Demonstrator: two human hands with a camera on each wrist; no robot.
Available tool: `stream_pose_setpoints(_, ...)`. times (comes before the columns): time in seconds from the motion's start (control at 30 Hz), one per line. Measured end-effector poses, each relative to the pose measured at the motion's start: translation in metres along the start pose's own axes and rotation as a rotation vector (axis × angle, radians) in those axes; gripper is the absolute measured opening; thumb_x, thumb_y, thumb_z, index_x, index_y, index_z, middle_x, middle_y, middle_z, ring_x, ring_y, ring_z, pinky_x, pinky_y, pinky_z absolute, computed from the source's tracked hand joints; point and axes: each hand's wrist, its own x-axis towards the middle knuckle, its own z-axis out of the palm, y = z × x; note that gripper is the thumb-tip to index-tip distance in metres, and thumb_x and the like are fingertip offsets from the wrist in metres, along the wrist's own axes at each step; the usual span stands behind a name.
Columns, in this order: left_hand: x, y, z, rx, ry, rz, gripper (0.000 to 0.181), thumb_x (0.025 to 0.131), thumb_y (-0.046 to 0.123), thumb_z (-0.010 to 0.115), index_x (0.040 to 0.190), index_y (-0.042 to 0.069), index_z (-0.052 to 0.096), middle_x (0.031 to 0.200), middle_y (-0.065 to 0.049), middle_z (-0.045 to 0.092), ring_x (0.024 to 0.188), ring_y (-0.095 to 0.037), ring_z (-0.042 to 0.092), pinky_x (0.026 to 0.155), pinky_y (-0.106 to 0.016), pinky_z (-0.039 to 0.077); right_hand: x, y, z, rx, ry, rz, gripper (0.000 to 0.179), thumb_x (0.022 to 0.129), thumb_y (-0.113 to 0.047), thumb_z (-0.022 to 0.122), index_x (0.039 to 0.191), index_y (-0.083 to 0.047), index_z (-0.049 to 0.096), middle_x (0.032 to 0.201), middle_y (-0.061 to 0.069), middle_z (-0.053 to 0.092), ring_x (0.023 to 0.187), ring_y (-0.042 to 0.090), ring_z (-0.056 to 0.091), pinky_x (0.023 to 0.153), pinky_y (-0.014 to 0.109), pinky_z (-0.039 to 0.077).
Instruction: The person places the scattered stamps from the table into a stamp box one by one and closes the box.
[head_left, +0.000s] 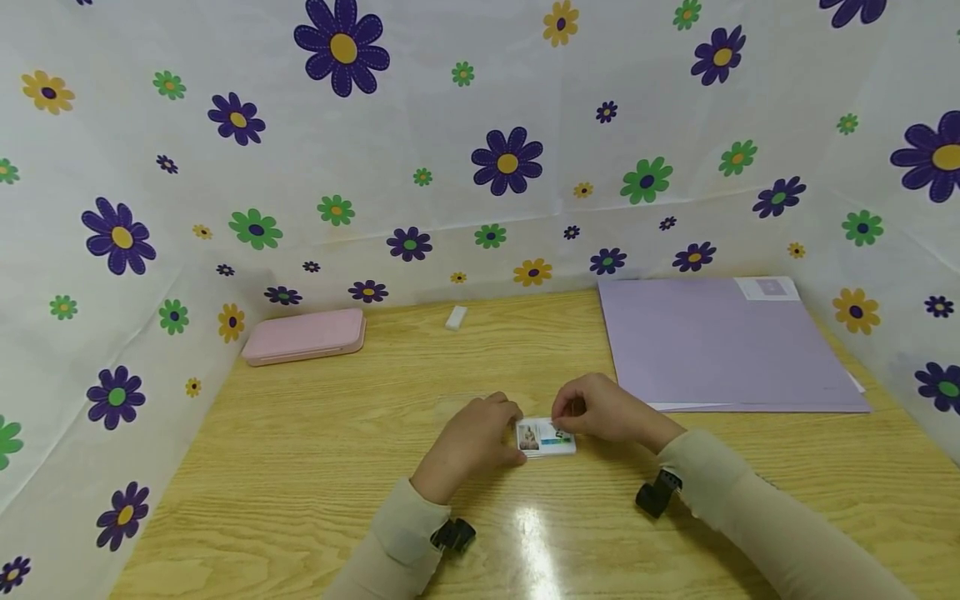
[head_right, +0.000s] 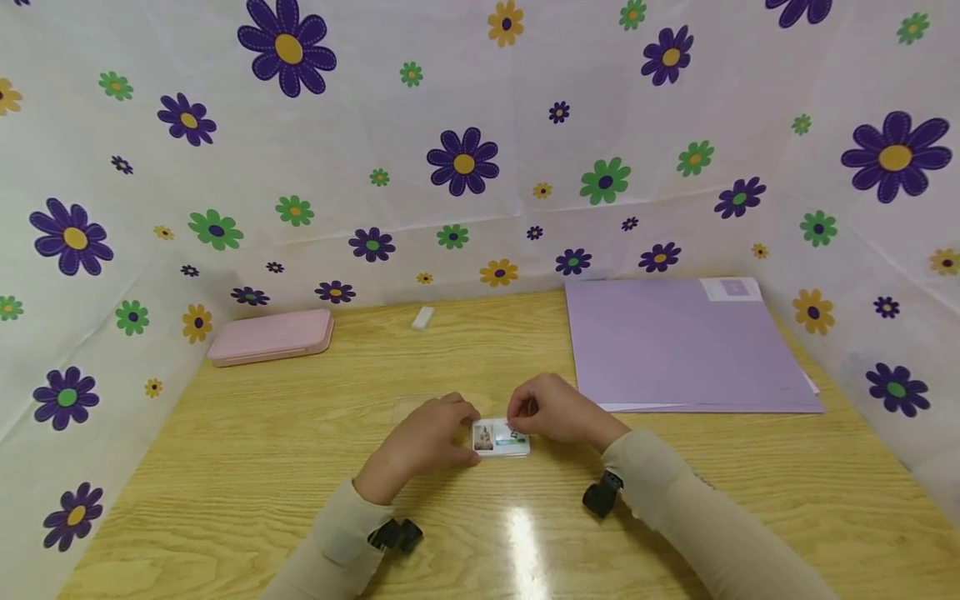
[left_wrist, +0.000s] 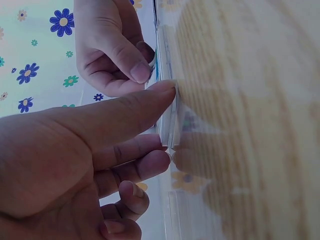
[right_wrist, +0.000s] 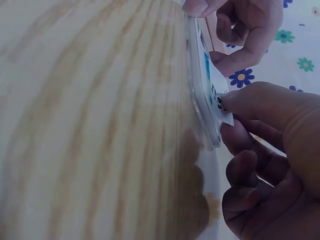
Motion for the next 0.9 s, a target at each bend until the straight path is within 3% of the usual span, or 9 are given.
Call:
stream_pose_setpoints(0.37, 0.0, -0.0001, -0.0002, 0.012, 0.0, -0.001, 0.049, 0.076, 0.031, 0.087, 0.116, 0.008, 0.069, 0.104, -0.001, 0.063, 0.08, -0.014, 0.052, 0.071, -0.026, 0.046, 0.0019, -0.0026, 0.0025, -0.018, 0.0, 0.012, 0.006, 0.088, -0.009, 0.075, 0.085, -0.013, 0.072, 0.079, -0.007, 0.063, 0.071, 0.012, 0.056, 0.063, 0.026, 0.049)
stream_pose_setpoints(0.9, -0.0011, 0.0012, -0.0026, 0.006, -0.014, -0.014, 0.052, 0.077, 0.031, 0.087, 0.119, 0.007, 0.068, 0.107, -0.002, 0.063, 0.084, -0.014, 0.054, 0.074, -0.027, 0.047, -0.0002, -0.0028, -0.0009, -0.043, 0.019, 0.033, 0.006, 0.092, -0.02, 0.073, 0.09, -0.016, 0.075, 0.087, -0.008, 0.064, 0.078, 0.014, 0.056, 0.068, 0.03, 0.049)
